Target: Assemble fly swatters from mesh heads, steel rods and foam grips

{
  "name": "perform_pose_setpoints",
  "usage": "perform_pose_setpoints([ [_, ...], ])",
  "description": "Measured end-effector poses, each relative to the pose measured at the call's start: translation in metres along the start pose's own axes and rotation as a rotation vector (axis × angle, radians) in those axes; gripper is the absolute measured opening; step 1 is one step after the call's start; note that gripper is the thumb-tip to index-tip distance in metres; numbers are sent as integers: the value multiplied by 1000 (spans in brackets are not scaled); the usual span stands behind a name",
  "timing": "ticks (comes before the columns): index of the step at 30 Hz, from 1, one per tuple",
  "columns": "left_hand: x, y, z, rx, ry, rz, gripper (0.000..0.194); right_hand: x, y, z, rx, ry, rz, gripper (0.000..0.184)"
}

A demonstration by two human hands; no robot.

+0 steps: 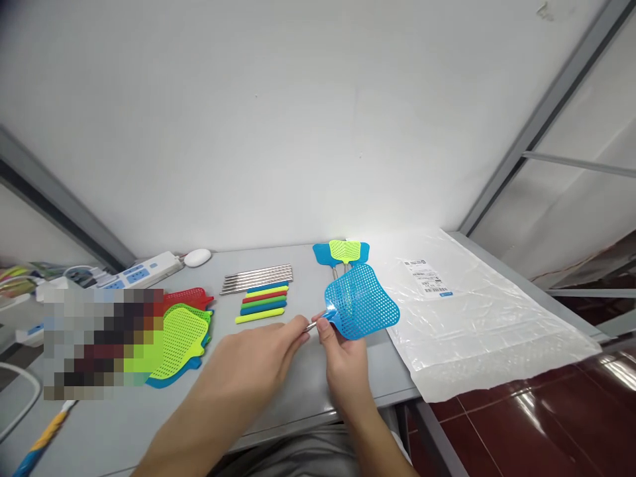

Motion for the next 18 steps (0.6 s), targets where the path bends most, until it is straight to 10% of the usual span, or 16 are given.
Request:
perform_pose_setpoints([
  [8,15,-25,62,34,-263,-17,26,5,14,1,67,122,-150,22],
  [18,-20,-58,76,44,-89,-626,20,-12,9,1,-44,150,57,23],
])
Point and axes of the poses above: each hand's wrist, its own y-axis towards the middle knuckle, its own x-axis out of the back of the hand, z = x × y, the point moved 1 cm from there along y, towards the middle knuckle, and after that the axes turned 3 degrees about -y, right-handed, at the moved point
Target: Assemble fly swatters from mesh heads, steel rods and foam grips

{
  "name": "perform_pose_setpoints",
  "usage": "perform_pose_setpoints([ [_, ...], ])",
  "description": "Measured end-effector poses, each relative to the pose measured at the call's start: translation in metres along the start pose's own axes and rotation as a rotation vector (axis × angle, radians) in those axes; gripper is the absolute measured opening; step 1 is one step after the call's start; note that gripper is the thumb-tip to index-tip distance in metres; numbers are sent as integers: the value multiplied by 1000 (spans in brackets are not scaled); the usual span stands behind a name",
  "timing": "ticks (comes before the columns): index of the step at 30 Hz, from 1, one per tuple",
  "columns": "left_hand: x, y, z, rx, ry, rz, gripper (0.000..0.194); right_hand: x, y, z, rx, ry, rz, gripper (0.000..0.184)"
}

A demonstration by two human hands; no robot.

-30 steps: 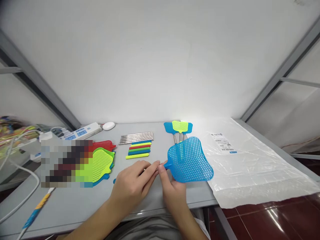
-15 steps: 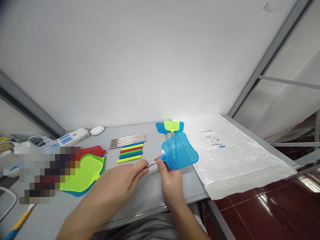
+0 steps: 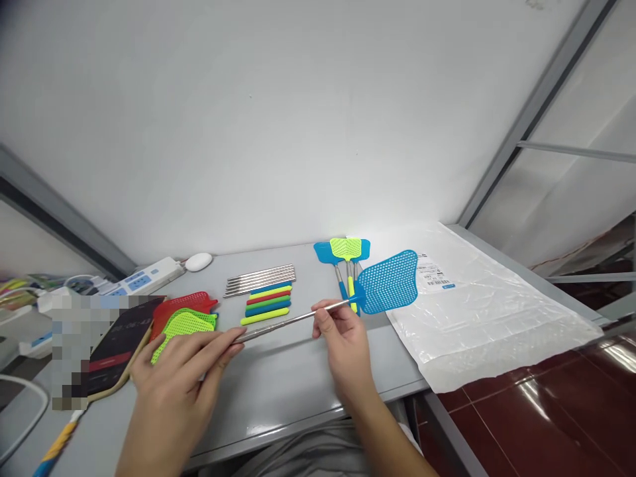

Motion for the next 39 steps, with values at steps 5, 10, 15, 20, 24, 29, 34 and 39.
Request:
perform_pose_setpoints([
  [5,-23,4,-16,28,-30,-60,20,1,-10,2,-20,-18,28,22],
  [10,-30,1,-39,352,-337,-559,16,7,-14,2,39,21,-125,20],
  [15,-50,-5,-63,672,-1221,-380,32,7,-18,1,33,110,-166,18],
  [20,-73,-10,-79,897,-1433,-44,37,9,-19,3,-8,124,-81,19],
  [24,-72,-7,-85,790,-1427,32,32,6,-20,1,-33,113,111,18],
  [29,-62,0,-76,744,-1478,-31,24,1,-30,-7,27,155,163,16],
  [34,-53,-4,-57,658,-1413,-143,19,2,-31,-3,61,166,34,17],
  [39,-49,-7,-57,659,-1482,-269,18,-2,-24,14,70,131,6,23],
])
Point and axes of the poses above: each hand's wrist, its own y-axis towards the middle knuckle, its own x-axis out of the back of the hand, z = x × y, the point moved 1 cm from there along y, towards the middle knuckle, and after that the axes turned 3 degrees about -y, right-handed, at the moved point
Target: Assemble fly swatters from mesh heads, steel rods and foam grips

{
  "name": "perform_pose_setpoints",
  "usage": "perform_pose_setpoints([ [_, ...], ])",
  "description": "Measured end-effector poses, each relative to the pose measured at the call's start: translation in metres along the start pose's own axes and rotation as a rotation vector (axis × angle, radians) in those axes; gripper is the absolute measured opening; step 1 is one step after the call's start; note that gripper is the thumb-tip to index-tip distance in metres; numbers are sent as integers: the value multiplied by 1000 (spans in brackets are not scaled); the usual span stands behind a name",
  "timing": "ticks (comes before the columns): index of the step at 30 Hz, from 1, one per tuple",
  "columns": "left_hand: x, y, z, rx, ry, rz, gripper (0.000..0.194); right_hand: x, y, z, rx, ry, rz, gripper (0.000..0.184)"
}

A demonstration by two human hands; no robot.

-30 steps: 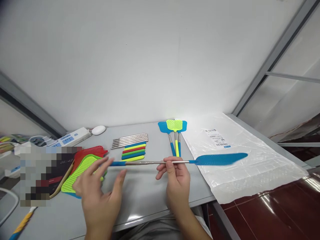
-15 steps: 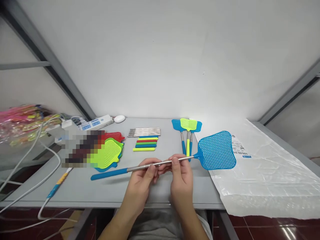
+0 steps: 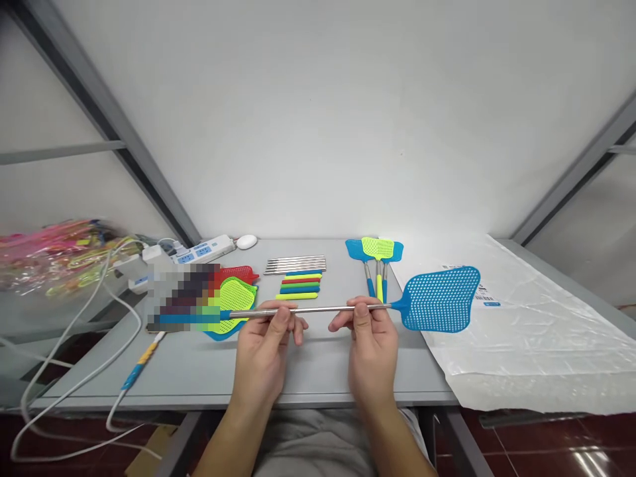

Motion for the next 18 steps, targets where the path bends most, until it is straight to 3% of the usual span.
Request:
perform_pose_setpoints([
  [3,-7,-4,3,17,-52,-29,19,-6,-2,2,2,-4,47,20],
  [9,-13,-8,17,145,-97,97,23,-13,-14,-12,-3,-32,214,14],
  [13,-11,-12,23,140,-58,73,24,-8,-15,-19,22,-23,186,17],
  [18,-5,-11,13,118,-32,-62,23,10,-8,-19,-4,-12,62,20],
])
Point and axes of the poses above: each hand's wrist, its own y-axis towards the middle knuckle, its own x-axis out of the back of the hand, z = x × y, the point moved 1 cm from there along y, towards the middle knuckle, and after that the axes turned 3 degrees about -y, right-handed, at the moved point
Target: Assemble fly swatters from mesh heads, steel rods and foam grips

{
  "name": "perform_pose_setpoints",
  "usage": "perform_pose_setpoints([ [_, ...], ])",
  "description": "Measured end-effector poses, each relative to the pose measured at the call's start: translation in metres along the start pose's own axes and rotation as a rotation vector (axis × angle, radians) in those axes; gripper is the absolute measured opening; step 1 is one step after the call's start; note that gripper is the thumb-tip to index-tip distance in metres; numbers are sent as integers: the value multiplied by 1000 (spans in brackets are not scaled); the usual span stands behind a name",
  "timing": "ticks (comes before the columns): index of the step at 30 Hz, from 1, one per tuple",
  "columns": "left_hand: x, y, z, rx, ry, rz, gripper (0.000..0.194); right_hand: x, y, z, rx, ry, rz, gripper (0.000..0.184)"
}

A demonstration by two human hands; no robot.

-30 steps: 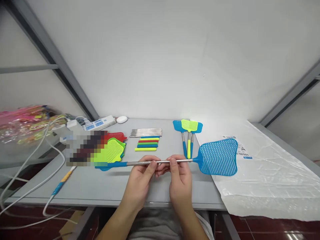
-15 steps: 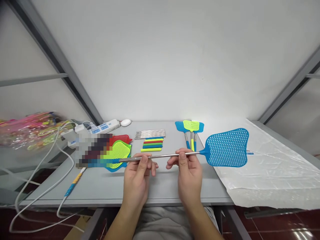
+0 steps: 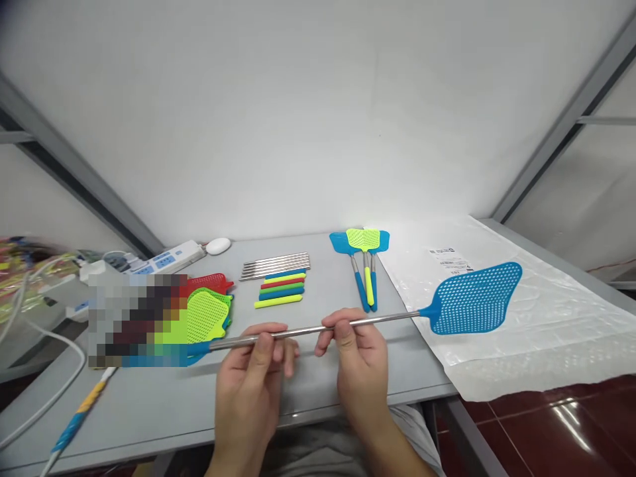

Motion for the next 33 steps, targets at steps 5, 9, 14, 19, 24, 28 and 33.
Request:
perform_pose_setpoints([
  [5,14,7,-21,-140,-39,-84,21,24,13,16,47,114,-148,22],
  [9,18,15,-25,-147,-41,-108,21,28,19,24,51,150,-175,23],
  [14,4,10,-10,-87,-53,-101,25,12,14,15,-36,93,-144,17],
  [19,-7,-1,0,-48,-93,-82,25,3,3,3,-53,-12,8,18],
  [24,8,7,-17,-113,-113,-147,24,21,7,11,-39,48,-47,20],
  [28,20,13,-32,-184,-143,-195,21,45,17,28,24,89,-194,19],
  [33,13,10,-25,-168,-189,-185,22,56,27,42,119,164,-283,21],
])
Point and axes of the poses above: each hand's wrist, its own y-axis towards the middle knuckle, its own x-axis out of the back of the hand, z = x × y, the point moved 1 cm from there along y, towards the middle knuckle, and after that the axes turned 3 degrees about -y, right-handed, at the moved point
